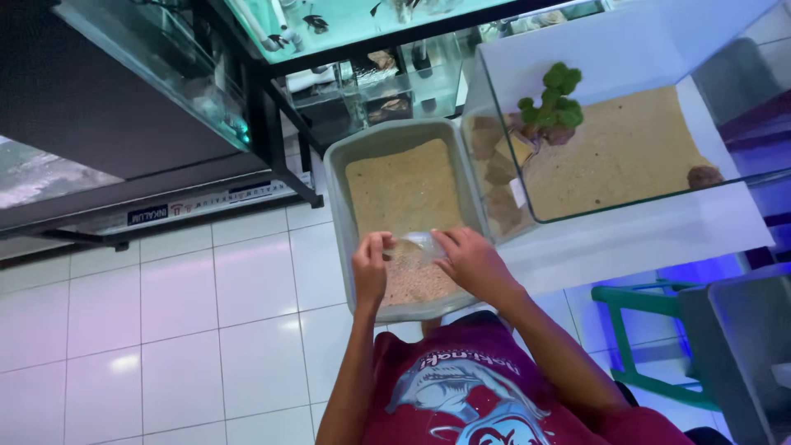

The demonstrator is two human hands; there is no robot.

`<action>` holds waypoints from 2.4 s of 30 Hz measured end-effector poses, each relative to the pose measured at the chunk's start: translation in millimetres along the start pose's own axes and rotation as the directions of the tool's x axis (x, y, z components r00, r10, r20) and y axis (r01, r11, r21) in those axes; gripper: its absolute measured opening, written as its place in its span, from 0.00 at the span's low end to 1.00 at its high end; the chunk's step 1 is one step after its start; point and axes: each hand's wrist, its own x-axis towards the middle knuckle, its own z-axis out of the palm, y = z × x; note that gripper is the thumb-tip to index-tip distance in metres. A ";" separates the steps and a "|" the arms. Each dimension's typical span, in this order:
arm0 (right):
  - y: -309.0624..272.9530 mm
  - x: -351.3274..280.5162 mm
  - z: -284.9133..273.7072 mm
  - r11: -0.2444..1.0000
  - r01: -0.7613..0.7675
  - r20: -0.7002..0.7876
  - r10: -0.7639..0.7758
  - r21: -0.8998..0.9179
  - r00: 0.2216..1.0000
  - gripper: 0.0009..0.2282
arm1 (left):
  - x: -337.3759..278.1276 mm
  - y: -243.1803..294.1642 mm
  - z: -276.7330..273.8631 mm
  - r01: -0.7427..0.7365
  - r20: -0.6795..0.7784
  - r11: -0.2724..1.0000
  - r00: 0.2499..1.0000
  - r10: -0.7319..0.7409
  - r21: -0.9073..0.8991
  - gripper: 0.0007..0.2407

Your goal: The person prepares an aquarium by scooping sand from a plastic bin with a small cup and spreading it into a glass tank containing rocks and a plant.

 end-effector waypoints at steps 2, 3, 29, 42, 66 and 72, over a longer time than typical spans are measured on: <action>24.9 -0.4 49.8 0.999 -0.027 0.138 0.032 -0.032 0.990 0.22 | -6.4 -36.6 -11.0 -0.039 -0.001 0.991 0.999 0.040 0.130 0.15; 39.0 -0.1 75.3 0.996 -0.053 0.259 0.072 -0.078 0.963 0.22 | -7.3 -55.1 -14.8 -0.092 0.014 0.963 0.996 0.092 0.254 0.14; 16.6 2.2 142.1 0.723 -0.469 0.735 -0.077 0.506 0.674 0.13 | -35.8 -72.3 -26.5 -0.383 -0.140 0.924 0.914 0.382 0.019 0.24; -8.4 27.3 -5.8 0.620 -0.463 0.487 0.145 0.634 0.861 0.17 | -23.4 25.4 -8.0 -0.195 -0.127 0.915 0.979 0.160 -0.354 0.26; 83.0 47.4 -241.5 0.585 -0.210 -0.083 0.434 0.784 0.897 0.09 | 87.0 180.5 225.9 0.501 0.556 0.262 0.804 0.211 -0.825 0.21; 113.8 14.3 -297.1 0.656 -0.439 -0.063 0.595 0.614 0.801 0.12 | 73.8 217.8 315.7 0.638 0.664 0.227 0.746 0.053 -0.736 0.21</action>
